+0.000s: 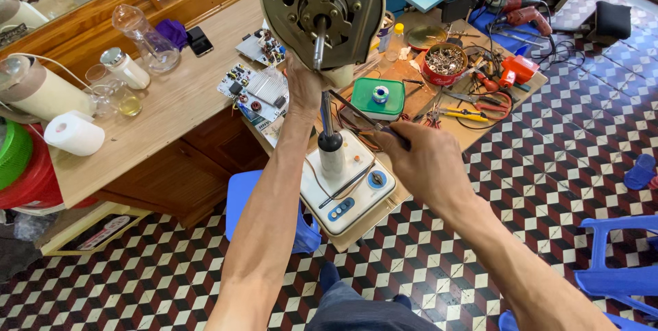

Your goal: The person uses a screwdriver to remove and reinsert screws on a small white appliance, likely a fan or mixer, on a cluttered workbench. They also handle a bowl of screws and other tools during the process.

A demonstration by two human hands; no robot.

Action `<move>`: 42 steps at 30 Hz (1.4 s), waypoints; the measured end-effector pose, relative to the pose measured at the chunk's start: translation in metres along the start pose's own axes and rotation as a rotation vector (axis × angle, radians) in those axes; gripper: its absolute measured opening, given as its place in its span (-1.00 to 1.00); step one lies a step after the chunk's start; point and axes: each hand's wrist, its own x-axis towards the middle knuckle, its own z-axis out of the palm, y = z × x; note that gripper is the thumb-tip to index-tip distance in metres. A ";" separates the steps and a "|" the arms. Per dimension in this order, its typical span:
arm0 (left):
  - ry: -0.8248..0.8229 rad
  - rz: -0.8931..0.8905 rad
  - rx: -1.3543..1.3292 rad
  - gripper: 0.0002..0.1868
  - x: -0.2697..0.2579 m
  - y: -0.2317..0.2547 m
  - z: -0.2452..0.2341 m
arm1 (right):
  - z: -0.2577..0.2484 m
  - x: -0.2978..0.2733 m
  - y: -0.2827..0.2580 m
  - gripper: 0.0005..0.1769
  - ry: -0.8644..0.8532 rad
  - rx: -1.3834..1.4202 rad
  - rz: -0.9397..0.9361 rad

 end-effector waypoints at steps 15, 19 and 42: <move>-0.065 0.093 0.035 -0.78 0.008 0.000 -0.003 | 0.005 -0.008 -0.008 -0.72 0.282 -0.374 -0.503; -0.053 0.095 0.060 -0.74 0.008 0.003 -0.006 | -0.007 0.008 -0.001 -0.59 -0.234 0.458 0.470; -0.131 0.133 -0.013 -0.79 0.024 0.030 -0.011 | 0.005 -0.010 -0.009 -0.69 0.222 -0.326 -0.237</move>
